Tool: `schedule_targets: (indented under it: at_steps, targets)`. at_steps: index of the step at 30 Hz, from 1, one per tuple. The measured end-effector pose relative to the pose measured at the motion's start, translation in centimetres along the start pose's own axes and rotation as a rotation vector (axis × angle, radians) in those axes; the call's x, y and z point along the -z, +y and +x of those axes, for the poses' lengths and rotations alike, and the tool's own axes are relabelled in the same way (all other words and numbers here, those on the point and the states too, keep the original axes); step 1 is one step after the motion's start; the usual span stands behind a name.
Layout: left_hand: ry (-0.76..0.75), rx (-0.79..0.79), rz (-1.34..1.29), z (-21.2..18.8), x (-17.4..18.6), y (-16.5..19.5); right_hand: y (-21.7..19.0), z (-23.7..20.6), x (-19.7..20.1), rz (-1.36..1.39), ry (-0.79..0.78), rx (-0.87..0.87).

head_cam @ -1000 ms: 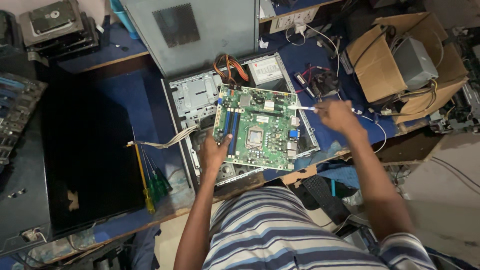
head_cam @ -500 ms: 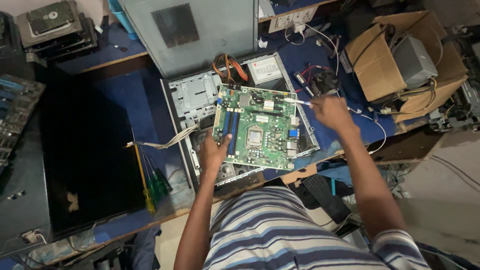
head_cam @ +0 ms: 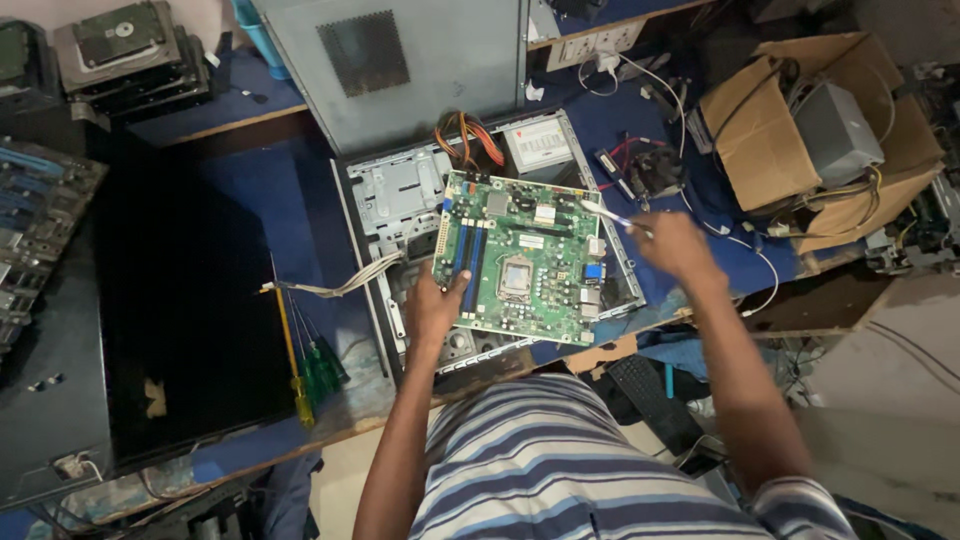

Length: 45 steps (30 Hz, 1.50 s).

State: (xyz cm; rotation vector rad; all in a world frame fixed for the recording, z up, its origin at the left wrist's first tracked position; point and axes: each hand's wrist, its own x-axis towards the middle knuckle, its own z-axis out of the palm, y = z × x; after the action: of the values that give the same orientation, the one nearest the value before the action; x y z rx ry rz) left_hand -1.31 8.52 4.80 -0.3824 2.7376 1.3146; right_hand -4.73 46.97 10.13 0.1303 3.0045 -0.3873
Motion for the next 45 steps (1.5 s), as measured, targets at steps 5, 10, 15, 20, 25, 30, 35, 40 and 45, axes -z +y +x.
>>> schedule_targets:
  at_steps: [5,10,15,20,25,30,35,40,45]
  targets:
    - [-0.007,0.000,0.008,0.0,0.0,0.0,-3.1,-1.1,0.3,-0.004,0.048,-0.038]
    - [0.020,-0.041,-0.029,-0.3,-0.2,-0.1,-4.3,-2.3,-0.1,0.005,0.042,-0.039]
    - [-0.011,-0.010,-0.010,-0.6,-0.1,0.3,-5.1,-1.6,-0.6,0.032,0.110,-0.003]
    - [-0.023,0.011,0.011,-0.9,0.1,0.7,-5.1,-1.3,0.5,0.024,0.095,-0.007]
    - [-0.015,-0.001,0.004,-1.1,0.1,0.4,-4.9,-0.4,1.4,-0.028,0.031,-0.028]
    - [-0.010,0.010,-0.007,-1.1,0.0,0.2,-6.0,0.7,0.7,-0.013,0.039,-0.018]
    - [0.004,0.005,0.011,-0.8,-0.3,0.1,-6.7,1.0,1.1,-0.051,-0.062,-0.023]
    - [0.023,-0.023,0.015,-0.7,0.0,0.2,-8.4,2.1,0.8,-0.097,-0.018,-0.072]
    - [0.037,0.007,-0.032,-1.1,0.4,0.6,-7.9,0.6,1.7,-0.147,-0.049,-0.103]
